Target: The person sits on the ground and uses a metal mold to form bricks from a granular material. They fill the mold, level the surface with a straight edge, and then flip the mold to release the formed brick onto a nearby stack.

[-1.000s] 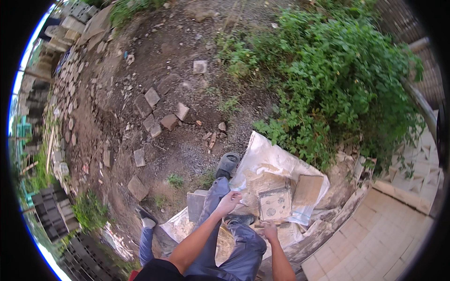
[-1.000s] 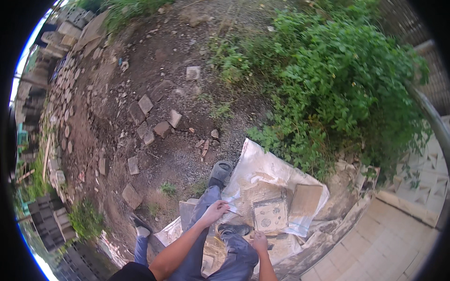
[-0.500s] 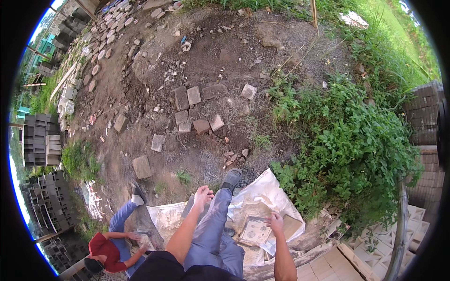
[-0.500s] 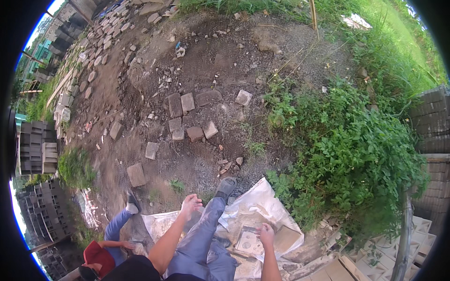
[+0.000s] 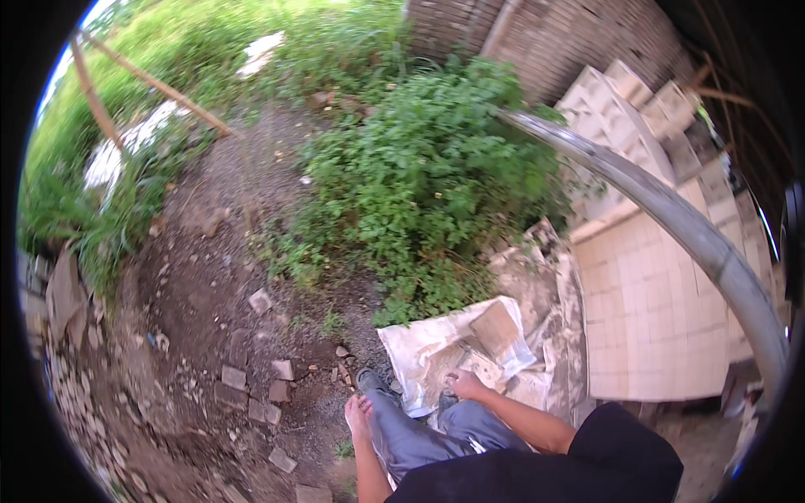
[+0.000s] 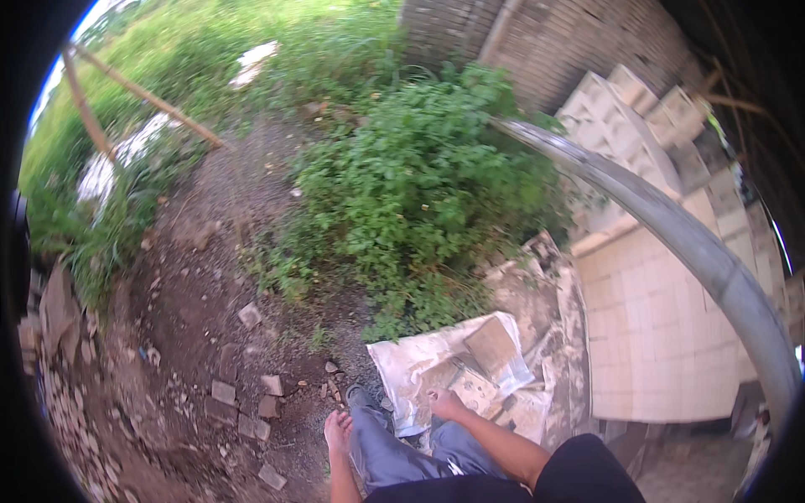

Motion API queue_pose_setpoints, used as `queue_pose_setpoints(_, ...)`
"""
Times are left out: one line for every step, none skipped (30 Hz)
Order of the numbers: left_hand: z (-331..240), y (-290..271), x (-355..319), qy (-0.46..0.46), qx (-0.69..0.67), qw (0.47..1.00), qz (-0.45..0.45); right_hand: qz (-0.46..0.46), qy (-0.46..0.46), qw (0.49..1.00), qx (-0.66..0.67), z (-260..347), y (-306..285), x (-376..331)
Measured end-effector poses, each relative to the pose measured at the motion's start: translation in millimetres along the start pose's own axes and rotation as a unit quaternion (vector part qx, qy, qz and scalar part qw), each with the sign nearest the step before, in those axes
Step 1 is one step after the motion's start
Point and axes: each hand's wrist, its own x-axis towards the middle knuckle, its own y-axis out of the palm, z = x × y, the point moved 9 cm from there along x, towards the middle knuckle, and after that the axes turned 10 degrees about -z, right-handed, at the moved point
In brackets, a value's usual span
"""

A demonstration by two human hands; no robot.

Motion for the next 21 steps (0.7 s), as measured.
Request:
queue_pose_setpoints(-3, 25, -5, 0.008, 0.031, 0.999, 0.027, -0.043, -0.012, 0.998, -0.05, -32, -13, -11)
queue_pose_setpoints(-12, 50, -7, 0.024, 0.061, 0.996, 0.053, -0.059, 0.033, 0.997, -0.039, -58, -25, -23)
queue_pose_setpoints(-18, 71, -10, 0.035, 0.096, 0.991, 0.082, -0.067, -0.052, 0.989, -0.12, -75, -34, -34)
queue_pose_setpoints(-11, 98, -12, 0.034, 0.141, 0.983, 0.116, -0.101, 0.014, 0.989, -0.105, -115, -44, -46)
queue_pose_setpoints(-7, 123, -15, 0.028, 0.18, 0.971, 0.152, -0.153, 0.122, 0.98, -0.039, -153, -54, -59)
queue_pose_setpoints(-5, 147, -21, 0.024, 0.22, 0.957, 0.188, -0.209, 0.221, 0.952, 0.033, -180, -60, -75)
queue_pose_setpoints(-3, 171, -28, 0.018, 0.26, 0.939, 0.224, -0.255, 0.277, 0.923, 0.083, -200, -62, -93)
queue_pose_setpoints(-4, 199, -44, 0.026, 0.312, 0.906, 0.287, -0.308, 0.286, 0.901, 0.109, -218, -61, -111)
queue_pose_setpoints(6, 217, -68, 0.019, 0.364, 0.865, 0.346, -0.379, 0.302, 0.85, 0.206, -241, -48, -141)
queue_pose_setpoints(-3, 227, -81, 0.028, 0.41, 0.826, 0.386, -0.35, 0.35, 0.839, 0.226, -234, -31, -157)
queue_pose_setpoints(-2, 229, -90, 0.034, 0.459, 0.791, 0.405, -0.388, 0.385, 0.81, 0.212, -232, -9, -191)
queue_pose_setpoints(3, 235, -100, 0.036, 0.5, 0.752, 0.427, -0.426, 0.421, 0.778, 0.188, -237, 11, -226)
queue_pose_setpoints(8, 241, -109, 0.041, 0.536, 0.715, 0.447, -0.46, 0.453, 0.747, 0.161, -237, 27, -256)
queue_pose_setpoints(4, 243, -111, 0.049, 0.56, 0.688, 0.458, -0.464, 0.476, 0.73, 0.158, -223, 49, -276)
queue_pose_setpoints(-8, 243, -116, 0.058, 0.588, 0.672, 0.446, -0.461, 0.504, 0.694, 0.225, -205, 74, -295)
queue_pose_setpoints(-24, 243, -113, 0.062, 0.596, 0.666, 0.444, -0.457, 0.519, 0.66, 0.293, -175, 82, -306)
queue_pose_setpoints(-29, 242, -112, 0.058, 0.603, 0.658, 0.448, -0.454, 0.537, 0.618, 0.352, -154, 92, -321)
queue_pose_setpoints(-26, 236, -111, 0.051, 0.617, 0.642, 0.452, -0.409, 0.553, 0.663, 0.296, -149, 108, -340)
queue_pose_setpoints(-19, 230, -108, 0.041, 0.631, 0.626, 0.457, -0.417, 0.574, 0.628, 0.32, -154, 142, -363)
queue_pose_setpoints(-5, 219, -110, 0.023, 0.643, 0.608, 0.465, -0.427, 0.597, 0.59, 0.336, -170, 191, -386)
queue_pose_setpoints(-10, 211, -104, 0.013, 0.657, 0.61, 0.442, -0.433, 0.604, 0.562, 0.364, -165, 206, -388)
